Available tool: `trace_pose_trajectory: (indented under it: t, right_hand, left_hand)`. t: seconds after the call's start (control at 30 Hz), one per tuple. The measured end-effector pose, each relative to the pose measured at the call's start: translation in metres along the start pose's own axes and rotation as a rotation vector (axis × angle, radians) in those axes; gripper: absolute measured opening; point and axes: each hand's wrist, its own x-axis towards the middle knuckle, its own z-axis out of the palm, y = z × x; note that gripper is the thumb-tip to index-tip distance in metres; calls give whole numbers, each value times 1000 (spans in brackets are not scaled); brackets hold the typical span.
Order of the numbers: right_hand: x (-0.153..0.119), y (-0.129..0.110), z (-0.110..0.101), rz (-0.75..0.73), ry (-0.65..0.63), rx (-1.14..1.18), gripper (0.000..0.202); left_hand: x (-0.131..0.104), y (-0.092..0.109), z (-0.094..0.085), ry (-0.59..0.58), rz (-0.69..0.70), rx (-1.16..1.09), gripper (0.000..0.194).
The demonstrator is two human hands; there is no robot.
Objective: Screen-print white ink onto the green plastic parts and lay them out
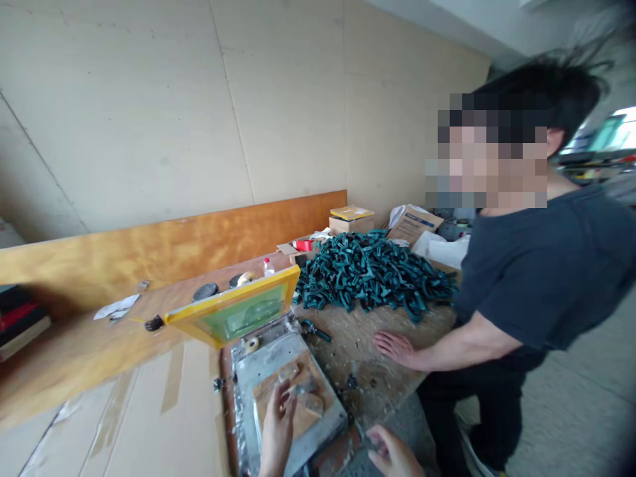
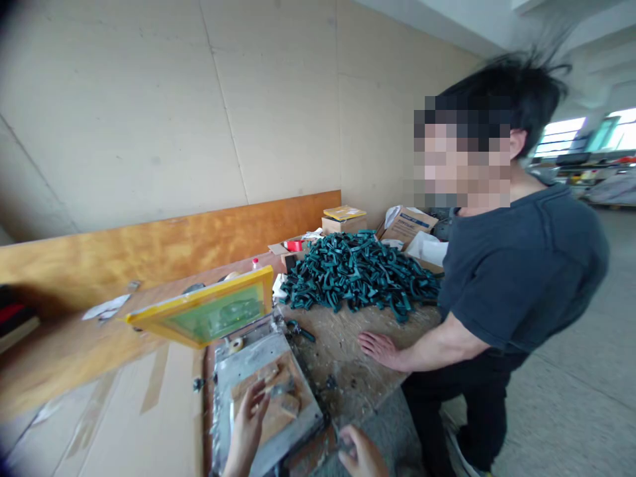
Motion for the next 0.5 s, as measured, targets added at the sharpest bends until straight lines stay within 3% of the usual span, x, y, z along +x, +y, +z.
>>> trace_pose_trajectory:
  t: [0.1,0.23,0.37,0.5]
  right_hand:
    - [36,5,-22,48,51,102,29]
    - [91,-9,-59,64,99,113,28]
    - [149,-16,-94,41,168,46,26]
    - [206,-9,-123,20,285,-12,25]
  left_hand:
    - [57,26,54,-144,88,129,46]
    - [134,48,111,-169,96,294,45]
    - [201,60,151,-160,81,344,44]
    - [254,70,177,-121,94,429,43]
